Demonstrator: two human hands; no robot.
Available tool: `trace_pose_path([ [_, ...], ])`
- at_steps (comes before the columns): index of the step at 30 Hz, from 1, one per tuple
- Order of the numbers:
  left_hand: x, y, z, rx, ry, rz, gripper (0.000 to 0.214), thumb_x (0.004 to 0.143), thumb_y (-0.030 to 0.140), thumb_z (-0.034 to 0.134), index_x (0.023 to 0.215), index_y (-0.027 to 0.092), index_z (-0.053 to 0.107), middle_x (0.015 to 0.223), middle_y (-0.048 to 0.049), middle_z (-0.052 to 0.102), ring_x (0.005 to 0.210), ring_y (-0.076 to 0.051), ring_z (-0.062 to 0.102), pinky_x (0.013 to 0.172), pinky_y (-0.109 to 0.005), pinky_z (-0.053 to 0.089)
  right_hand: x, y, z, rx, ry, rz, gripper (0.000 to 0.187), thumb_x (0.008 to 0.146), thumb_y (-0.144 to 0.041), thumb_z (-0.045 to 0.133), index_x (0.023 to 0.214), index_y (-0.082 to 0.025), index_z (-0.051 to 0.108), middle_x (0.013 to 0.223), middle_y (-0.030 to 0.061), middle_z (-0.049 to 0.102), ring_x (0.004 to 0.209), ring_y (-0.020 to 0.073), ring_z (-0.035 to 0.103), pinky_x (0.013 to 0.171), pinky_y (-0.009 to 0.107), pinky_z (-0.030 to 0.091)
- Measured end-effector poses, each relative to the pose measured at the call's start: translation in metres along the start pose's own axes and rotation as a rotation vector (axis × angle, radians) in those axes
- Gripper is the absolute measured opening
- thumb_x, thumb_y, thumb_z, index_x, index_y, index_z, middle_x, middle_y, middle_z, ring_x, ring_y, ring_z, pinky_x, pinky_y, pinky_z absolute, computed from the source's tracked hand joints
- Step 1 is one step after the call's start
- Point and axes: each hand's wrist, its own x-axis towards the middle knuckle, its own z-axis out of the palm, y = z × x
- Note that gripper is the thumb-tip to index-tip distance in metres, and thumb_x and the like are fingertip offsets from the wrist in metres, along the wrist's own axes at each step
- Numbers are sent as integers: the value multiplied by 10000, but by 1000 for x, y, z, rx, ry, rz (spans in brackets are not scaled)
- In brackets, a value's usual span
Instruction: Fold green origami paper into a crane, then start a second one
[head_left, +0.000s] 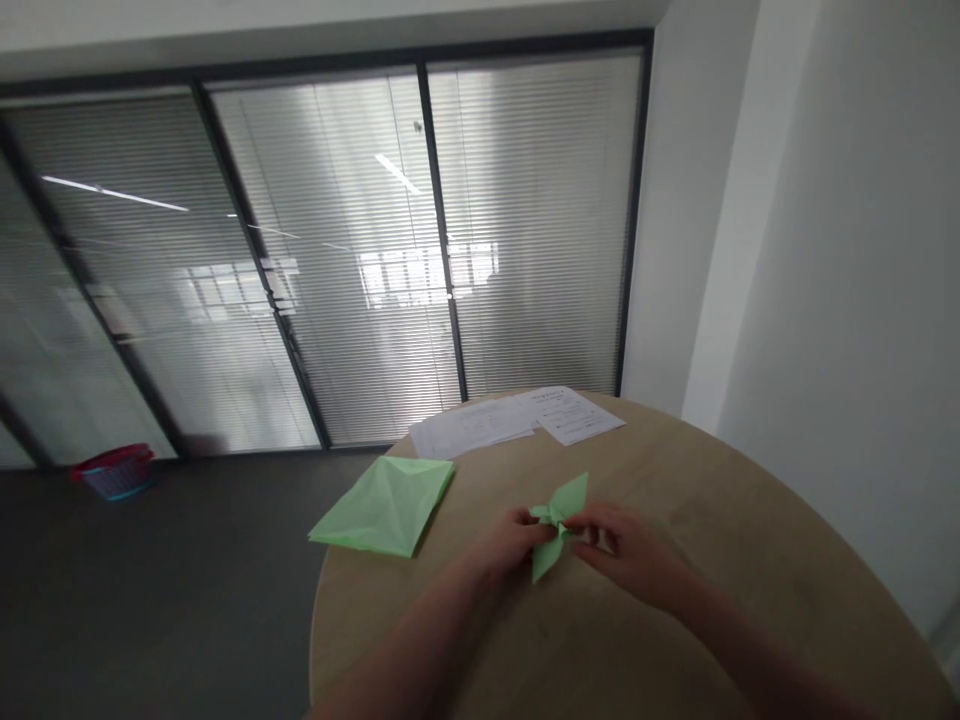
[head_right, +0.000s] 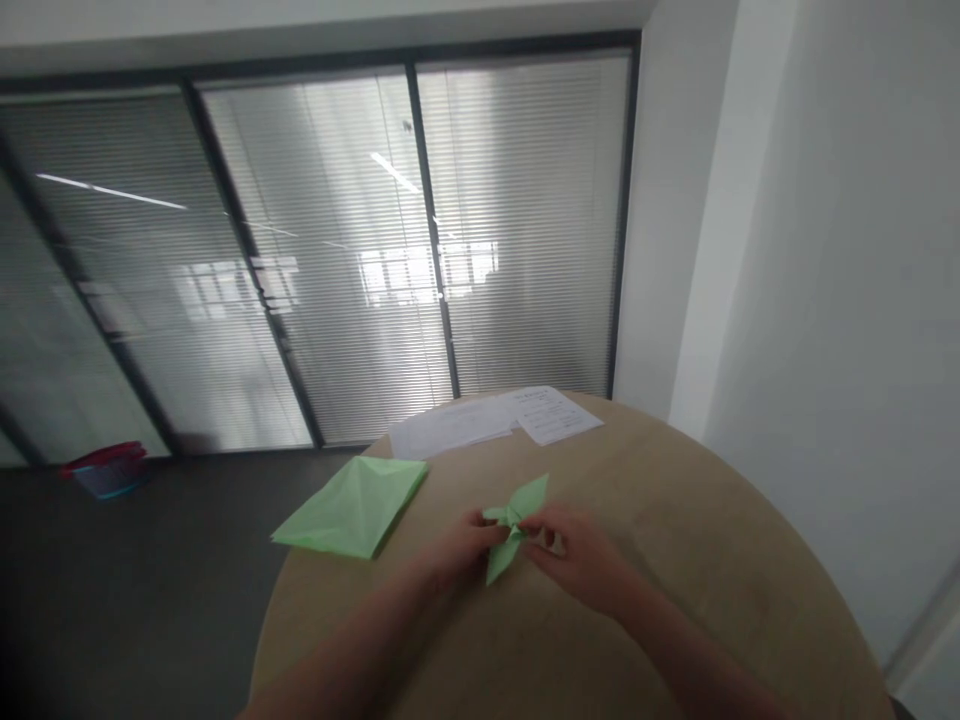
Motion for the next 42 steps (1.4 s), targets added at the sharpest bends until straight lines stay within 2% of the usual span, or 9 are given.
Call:
trace_pose_path([
  [3, -2, 2, -2, 27, -45, -36, 388, 615, 454, 776, 814, 139, 666, 663, 10, 592, 526, -105, 514, 531, -251, 415, 0, 3, -8, -10, 32, -45, 191, 911, -318, 560, 972, -222, 714, 780, 44, 667, 685, 172, 587, 646, 287, 468],
  [7, -4, 5, -5, 142, -136, -106, 378, 622, 458, 763, 794, 148, 630, 638, 11, 581, 510, -121, 554, 536, -269, 449, 2, 10, -15, -137, 232, -27, 214, 912, -330, 554, 978, -216, 723, 1005, 103, 690, 991, 252, 614, 915, 408, 458],
  [10, -5, 5, -7, 201, -189, -118, 383, 621, 462, 768, 781, 145, 624, 676, -9, 607, 526, -122, 565, 551, -271, 453, 3, 16, -14, -124, 169, 69, 275, 874, -380, 607, 1065, -215, 718, 1112, 111, 686, 1089, 282, 595, 988, 445, 416],
  [15, -4, 3, -10, 251, -250, -78, 411, 620, 482, 785, 787, 136, 640, 695, -16, 612, 545, -117, 556, 569, -274, 461, 3, 27, -9, 52, -246, 265, 302, 890, -427, 559, 883, -175, 726, 809, 51, 714, 756, 212, 637, 658, 293, 442],
  [18, -5, 4, -12, 269, -274, -73, 406, 617, 474, 791, 801, 138, 655, 702, -14, 614, 556, -117, 557, 565, -269, 468, 3, 30, -9, 130, -347, 336, 254, 837, -382, 618, 745, -153, 681, 683, 20, 668, 641, 160, 583, 546, 235, 364],
  [23, -7, 7, -12, 277, -292, -74, 381, 623, 446, 794, 815, 141, 670, 698, -7, 618, 563, -113, 550, 566, -258, 473, -1, 24, -13, 364, -518, 459, 223, 798, -366, 653, 772, -145, 660, 657, 16, 668, 519, 95, 502, 472, 189, 328],
  [29, -5, 6, -13, 272, -317, -96, 378, 611, 438, 799, 820, 148, 676, 696, -5, 629, 556, -114, 559, 558, -256, 470, 0, 17, -14, 453, -511, 551, 294, 781, -443, 663, 768, -151, 642, 619, 15, 643, 454, 73, 452, 419, 170, 304],
  [35, -4, 4, -17, 315, -312, -173, 349, 627, 460, 768, 738, 143, 675, 659, -20, 651, 524, -120, 567, 527, -251, 468, 0, 23, -12, 513, -510, 527, 407, 812, -549, 605, 745, -148, 620, 613, 0, 609, 403, 45, 403, 370, 156, 271],
  [42, -4, 3, -18, 319, -319, -162, 432, 597, 537, 783, 735, 140, 688, 637, -14, 659, 492, -107, 560, 506, -238, 455, -1, 23, -11, 480, -575, 542, 342, 804, -465, 621, 685, -146, 649, 586, 5, 626, 370, 44, 406, 327, 153, 272],
])
